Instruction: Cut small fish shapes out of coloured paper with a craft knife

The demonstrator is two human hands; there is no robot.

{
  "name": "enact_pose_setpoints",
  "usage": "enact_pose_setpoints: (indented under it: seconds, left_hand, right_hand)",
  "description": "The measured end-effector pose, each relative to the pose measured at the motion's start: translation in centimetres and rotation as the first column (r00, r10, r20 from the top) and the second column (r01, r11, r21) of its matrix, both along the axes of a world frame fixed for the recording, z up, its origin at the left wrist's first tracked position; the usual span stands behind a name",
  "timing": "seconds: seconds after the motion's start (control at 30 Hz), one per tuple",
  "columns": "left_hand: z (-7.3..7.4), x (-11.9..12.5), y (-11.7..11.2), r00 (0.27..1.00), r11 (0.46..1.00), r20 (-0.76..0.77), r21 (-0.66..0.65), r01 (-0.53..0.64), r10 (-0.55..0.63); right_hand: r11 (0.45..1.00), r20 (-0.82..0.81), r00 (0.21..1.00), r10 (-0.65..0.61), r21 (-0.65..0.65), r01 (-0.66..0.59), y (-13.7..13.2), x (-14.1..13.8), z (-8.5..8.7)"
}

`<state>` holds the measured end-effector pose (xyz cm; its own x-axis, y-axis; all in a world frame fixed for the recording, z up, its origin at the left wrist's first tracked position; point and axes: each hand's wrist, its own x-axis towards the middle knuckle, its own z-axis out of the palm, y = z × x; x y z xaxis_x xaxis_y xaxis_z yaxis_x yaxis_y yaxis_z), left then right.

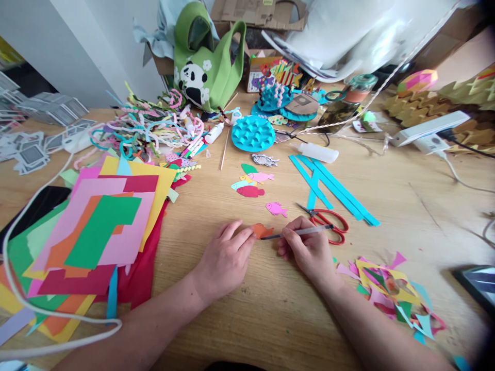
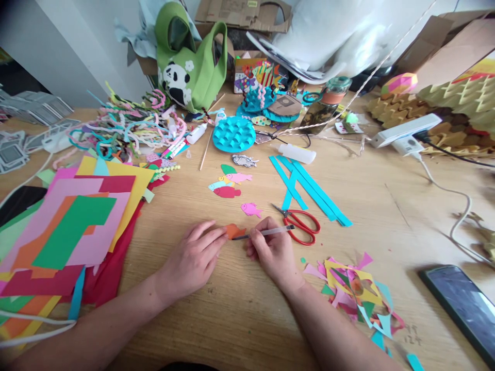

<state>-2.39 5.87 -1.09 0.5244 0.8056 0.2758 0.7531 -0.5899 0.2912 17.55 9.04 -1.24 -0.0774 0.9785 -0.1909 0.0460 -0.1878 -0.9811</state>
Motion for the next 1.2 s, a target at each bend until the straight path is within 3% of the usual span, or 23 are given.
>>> enact_pose_setpoints:
  seconds: [1.2]
  left_hand:
    - [-0.01, 0.02, -0.03, 1.0, 1.0, -0.008, 0.02, 0.002, -0.002]
  right_hand:
    - [1.0, 0.042, 0.999, -0.025, 0.012, 0.025, -0.03, 0.01, -0.05]
